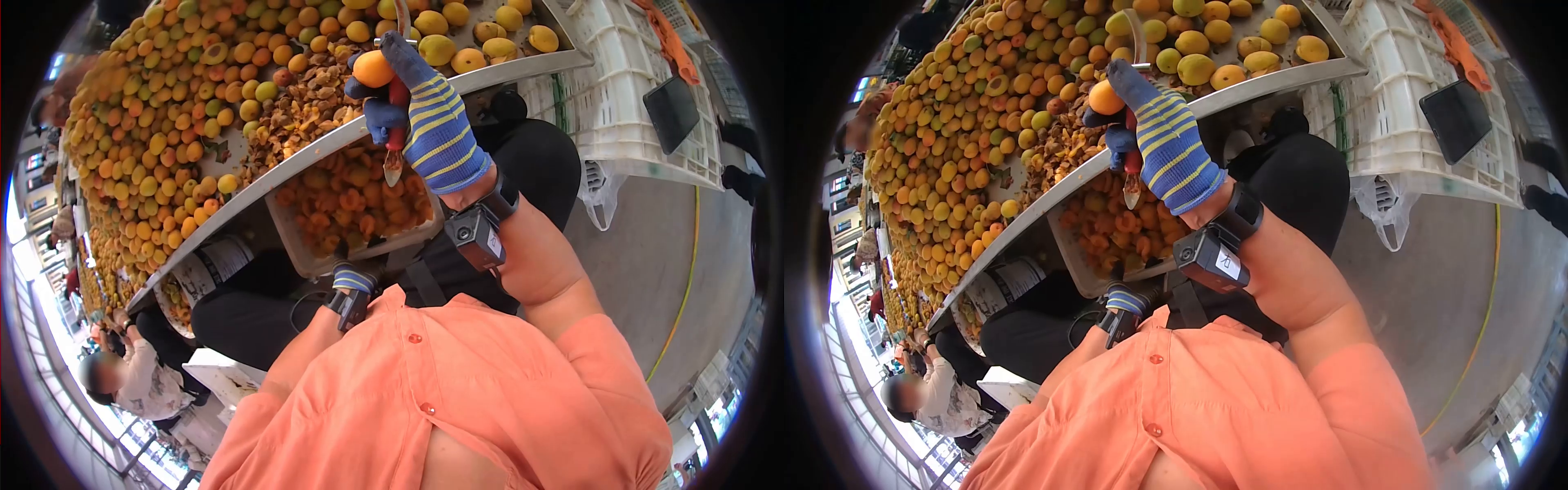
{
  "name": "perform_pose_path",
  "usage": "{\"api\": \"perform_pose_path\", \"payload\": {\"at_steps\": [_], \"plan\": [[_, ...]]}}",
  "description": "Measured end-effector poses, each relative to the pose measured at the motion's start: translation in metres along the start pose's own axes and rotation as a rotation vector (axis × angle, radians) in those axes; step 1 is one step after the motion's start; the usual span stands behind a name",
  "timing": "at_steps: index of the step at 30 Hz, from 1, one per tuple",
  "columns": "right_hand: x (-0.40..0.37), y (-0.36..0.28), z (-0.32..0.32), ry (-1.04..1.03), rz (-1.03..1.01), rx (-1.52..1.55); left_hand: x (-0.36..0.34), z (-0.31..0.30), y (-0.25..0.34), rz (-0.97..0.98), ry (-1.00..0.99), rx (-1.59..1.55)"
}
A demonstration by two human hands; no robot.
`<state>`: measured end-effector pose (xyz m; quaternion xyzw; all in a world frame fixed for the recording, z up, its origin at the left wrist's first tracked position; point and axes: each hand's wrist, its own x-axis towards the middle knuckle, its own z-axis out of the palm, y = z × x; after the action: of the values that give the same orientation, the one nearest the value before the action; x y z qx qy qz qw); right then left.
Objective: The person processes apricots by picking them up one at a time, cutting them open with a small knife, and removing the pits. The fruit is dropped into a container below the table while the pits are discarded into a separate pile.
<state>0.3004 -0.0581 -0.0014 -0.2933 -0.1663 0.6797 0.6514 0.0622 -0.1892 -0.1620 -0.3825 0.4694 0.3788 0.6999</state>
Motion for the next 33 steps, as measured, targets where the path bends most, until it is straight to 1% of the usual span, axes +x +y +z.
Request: {"api": "perform_pose_path", "payload": {"at_steps": [2,4,5,7,9,11,12,13,15,16,17,19,20,23,26,29,31,33], "plan": [[0.001,0.001,-0.001,0.004,-0.006,0.02,0.004,-0.004,0.005,0.017,0.004,0.01],[0.002,0.002,0.001,0.02,-0.029,0.053,-0.006,0.002,0.005,-0.063,0.029,0.152],[0.002,0.003,0.001,0.021,-0.035,0.063,-0.015,0.006,0.007,-0.152,0.05,0.291],[0.003,0.001,0.0,0.023,-0.046,0.076,-0.034,0.017,0.007,-0.239,0.023,0.606],[0.002,-0.001,-0.001,0.035,-0.032,0.087,-0.046,0.022,0.012,-0.221,-0.073,0.954],[0.002,-0.001,0.002,0.043,-0.054,0.089,-0.041,0.029,0.019,0.367,-0.158,1.642],[0.001,0.0,0.003,0.041,-0.047,0.075,-0.037,0.035,0.021,0.694,-0.199,1.956],[0.001,0.0,0.003,0.037,-0.041,0.057,-0.068,0.068,0.004,1.018,-0.386,2.584],[0.0,0.002,0.002,0.012,-0.027,0.033,-0.046,0.085,0.012,1.622,-0.658,2.898],[0.0,0.003,0.0,-0.007,-0.019,0.024,-0.032,0.094,0.018,1.964,-0.819,2.999],[0.0,0.002,-0.001,-0.024,-0.013,0.013,-0.017,0.106,0.023,1.877,-0.689,3.046],[0.0,0.002,0.002,0.061,-0.048,0.007,0.01,0.13,0.037,1.693,-0.437,3.118],[0.001,0.001,0.003,0.105,-0.066,0.006,0.02,0.137,0.048,1.686,-0.39,3.047],[0.004,0.003,-0.004,0.119,-0.067,0.03,0.038,0.15,0.076,1.632,-0.256,2.843],[0.004,0.002,-0.001,0.143,-0.037,-0.004,0.049,0.165,0.099,1.559,-0.157,2.74],[0.005,0.003,0.002,0.125,-0.067,-0.005,0.054,0.175,0.12,1.548,-0.082,2.664],[0.007,0.003,0.003,0.129,-0.07,-0.016,0.046,0.174,0.12,1.563,-0.066,2.645],[0.01,0.001,0.0,0.159,-0.071,-0.019,0.035,0.171,0.108,1.575,-0.1,2.669]]}}
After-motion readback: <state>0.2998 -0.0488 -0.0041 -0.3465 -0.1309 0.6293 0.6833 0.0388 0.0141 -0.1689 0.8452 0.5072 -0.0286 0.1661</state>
